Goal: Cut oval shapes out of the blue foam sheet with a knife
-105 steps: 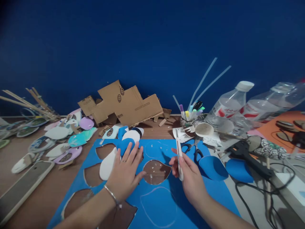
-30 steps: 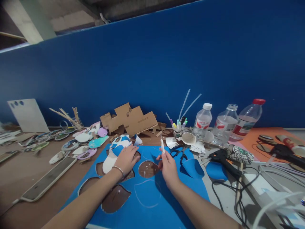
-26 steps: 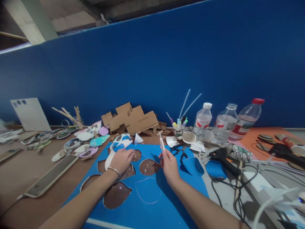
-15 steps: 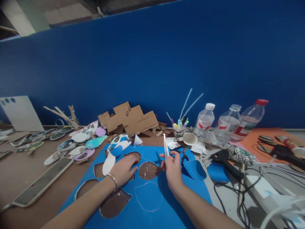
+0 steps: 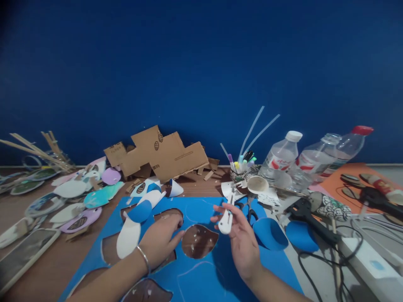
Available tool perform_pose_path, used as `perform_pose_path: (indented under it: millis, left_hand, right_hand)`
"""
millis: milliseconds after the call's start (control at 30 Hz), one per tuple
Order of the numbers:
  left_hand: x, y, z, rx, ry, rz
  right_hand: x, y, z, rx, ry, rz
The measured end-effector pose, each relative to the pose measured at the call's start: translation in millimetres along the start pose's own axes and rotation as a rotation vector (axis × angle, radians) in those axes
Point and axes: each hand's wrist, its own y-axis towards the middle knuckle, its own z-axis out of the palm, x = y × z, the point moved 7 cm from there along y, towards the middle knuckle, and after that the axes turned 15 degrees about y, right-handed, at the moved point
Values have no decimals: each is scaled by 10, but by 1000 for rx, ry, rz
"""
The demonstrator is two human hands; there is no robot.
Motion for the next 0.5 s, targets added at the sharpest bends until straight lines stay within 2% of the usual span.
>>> perform_pose_path:
  millis: [100, 233, 333, 500]
  left_hand:
    - [41, 29, 28, 33, -55, 16]
    - [57, 42, 42, 41, -82, 17]
    - [50, 38, 39, 32, -72, 22]
    - [54, 32, 38, 12, -59, 25]
  right_hand:
    - [48, -60, 66, 54, -88, -56]
    - [162, -141, 130, -12, -366, -192]
    - [175, -156, 178, 12, -492, -210]
    - [267, -66, 169, 103, -389, -251]
